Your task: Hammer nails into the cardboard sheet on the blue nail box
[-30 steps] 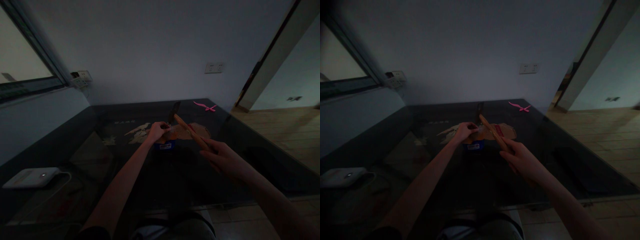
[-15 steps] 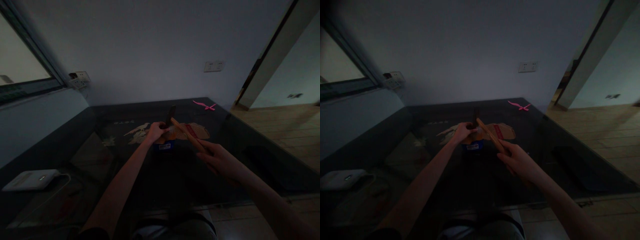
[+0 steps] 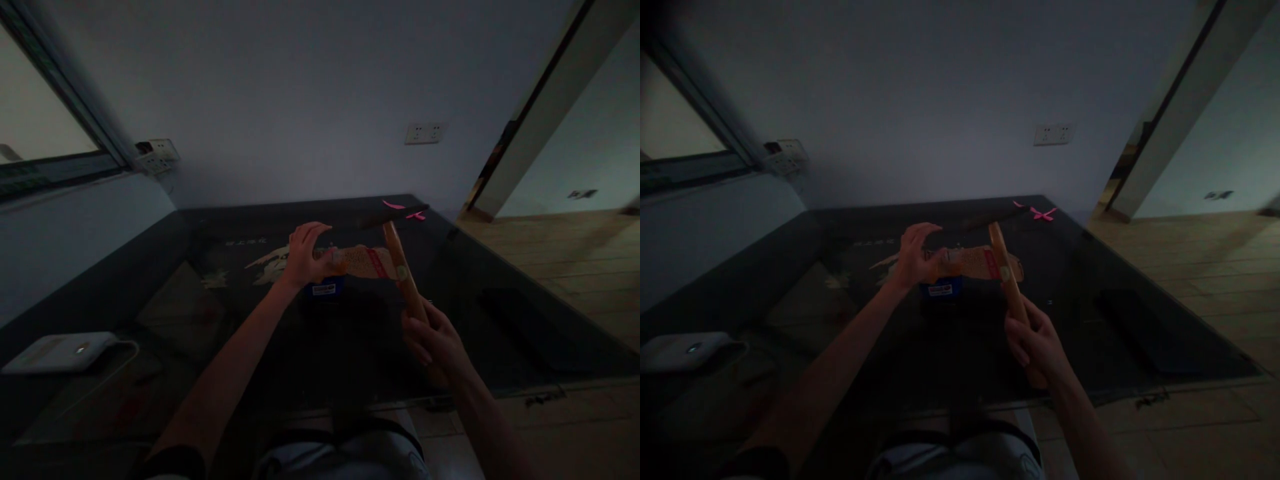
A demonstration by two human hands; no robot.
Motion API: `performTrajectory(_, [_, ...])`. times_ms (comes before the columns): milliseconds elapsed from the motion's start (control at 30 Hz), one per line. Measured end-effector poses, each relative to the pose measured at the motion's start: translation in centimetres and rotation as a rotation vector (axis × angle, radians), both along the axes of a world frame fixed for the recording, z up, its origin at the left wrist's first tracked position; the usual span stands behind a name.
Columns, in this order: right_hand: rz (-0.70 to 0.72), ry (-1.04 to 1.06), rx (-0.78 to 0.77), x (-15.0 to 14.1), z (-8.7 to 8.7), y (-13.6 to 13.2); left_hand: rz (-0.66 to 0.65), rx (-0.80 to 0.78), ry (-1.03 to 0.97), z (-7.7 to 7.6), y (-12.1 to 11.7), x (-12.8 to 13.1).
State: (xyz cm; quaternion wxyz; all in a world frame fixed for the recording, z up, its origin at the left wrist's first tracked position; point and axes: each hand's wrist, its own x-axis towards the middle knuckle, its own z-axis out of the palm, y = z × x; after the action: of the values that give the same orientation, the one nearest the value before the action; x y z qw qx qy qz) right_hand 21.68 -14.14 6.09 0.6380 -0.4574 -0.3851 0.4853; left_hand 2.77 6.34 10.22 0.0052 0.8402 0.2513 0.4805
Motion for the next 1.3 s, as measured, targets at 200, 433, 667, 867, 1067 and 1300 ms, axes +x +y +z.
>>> performTrajectory(200, [-0.051,0.129,-0.005,0.5,-1.5,0.3,-0.192,0.023,0.628,-4.0,-5.6,-1.6])
performTrajectory(433, [-0.031,0.149,-0.024,0.6,-1.8,0.3,0.110,-0.105,0.960,-7.2,-6.2,-0.8])
performTrajectory(667, [0.001,0.137,-0.059,0.6,-1.8,0.0,0.138,-0.105,0.972,-7.4,-5.9,-0.2])
performTrajectory(867, [-0.013,0.139,-0.066,0.6,-2.0,-0.1,-0.062,-0.232,0.810,-4.7,-7.3,-1.1])
performTrajectory(1067, [-0.053,0.119,-0.084,0.5,-1.8,0.1,-0.187,-0.288,0.330,0.7,-5.4,-1.9])
performTrajectory(1300, [-0.047,0.098,-0.061,0.3,-1.8,0.3,-0.133,-0.448,-0.088,0.4,1.5,1.2])
